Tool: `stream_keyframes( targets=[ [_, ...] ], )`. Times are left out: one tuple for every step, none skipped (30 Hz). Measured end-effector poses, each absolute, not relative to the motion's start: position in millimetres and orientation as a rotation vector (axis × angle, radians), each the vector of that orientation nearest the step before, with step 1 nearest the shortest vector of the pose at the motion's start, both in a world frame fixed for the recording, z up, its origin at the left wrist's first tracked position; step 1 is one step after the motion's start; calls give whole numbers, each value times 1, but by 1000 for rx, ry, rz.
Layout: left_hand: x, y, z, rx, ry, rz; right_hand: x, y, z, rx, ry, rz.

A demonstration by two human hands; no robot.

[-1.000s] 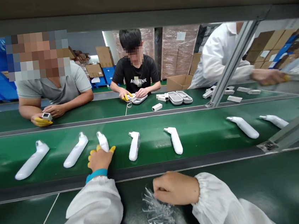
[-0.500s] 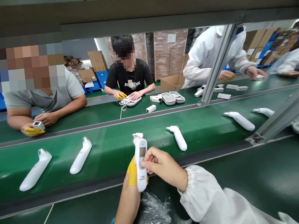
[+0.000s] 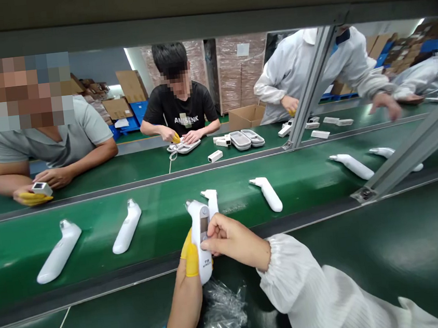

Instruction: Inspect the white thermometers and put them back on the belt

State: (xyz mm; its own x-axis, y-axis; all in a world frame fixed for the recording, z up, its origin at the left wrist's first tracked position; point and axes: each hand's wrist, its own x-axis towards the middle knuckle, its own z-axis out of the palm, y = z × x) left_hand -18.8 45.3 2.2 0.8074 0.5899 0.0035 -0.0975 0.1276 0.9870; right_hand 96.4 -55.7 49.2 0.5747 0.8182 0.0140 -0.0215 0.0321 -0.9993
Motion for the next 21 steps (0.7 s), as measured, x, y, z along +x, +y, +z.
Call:
stream_keyframes(
  targets=[
    [-19,45,2,1359,468,520,95,-55,48,-1420,-732,706],
    [-18,44,2,1353,492,520,95,-54,47,-1435,-718,681],
    [-18,43,3,1346,505,521,95,-54,47,-1433,-700,684],
    [-18,43,5,1338,508,521,95,-53,46,-1417,-679,715],
    [-18,43,7,1331,505,517,96,-53,46,-1392,-662,763],
    [-18,43,10,1325,503,509,97,-53,47,-1369,-652,811],
    [-18,43,12,1322,501,499,98,-54,48,-1356,-648,845],
    [-18,44,14,1321,504,493,99,-55,49,-1354,-653,859],
    [-18,44,16,1325,516,499,98,-56,51,-1363,-674,854],
    [-18,43,17,1339,535,518,97,-57,53,-1391,-719,823],
    [-18,42,18,1361,562,546,94,-58,55,-1443,-789,761],
    [-19,40,18,1390,594,574,91,-58,57,-1520,-877,662],
    [-19,38,18,1420,627,599,88,-58,59,-1617,-971,536],
    [-20,35,18,1449,652,612,86,-58,61,-1725,-1058,398],
    [-21,33,18,1477,661,611,85,-57,62,-1831,-1128,266],
    [-21,32,19,1506,657,604,86,-57,64,-1927,-1173,154],
    [-22,33,20,1541,642,597,89,-57,64,-2017,-1189,70],
    [-21,36,22,1584,628,604,93,-58,65,-2111,-1180,10],
    [-19,42,25,1632,626,630,98,-60,65,-2212,-1161,-22],
    [-16,50,28,1684,646,671,103,-63,64,-2309,-1144,-27],
    [-10,62,30,1759,686,708,106,-67,63,-2390,-1143,-3]
  ],
)
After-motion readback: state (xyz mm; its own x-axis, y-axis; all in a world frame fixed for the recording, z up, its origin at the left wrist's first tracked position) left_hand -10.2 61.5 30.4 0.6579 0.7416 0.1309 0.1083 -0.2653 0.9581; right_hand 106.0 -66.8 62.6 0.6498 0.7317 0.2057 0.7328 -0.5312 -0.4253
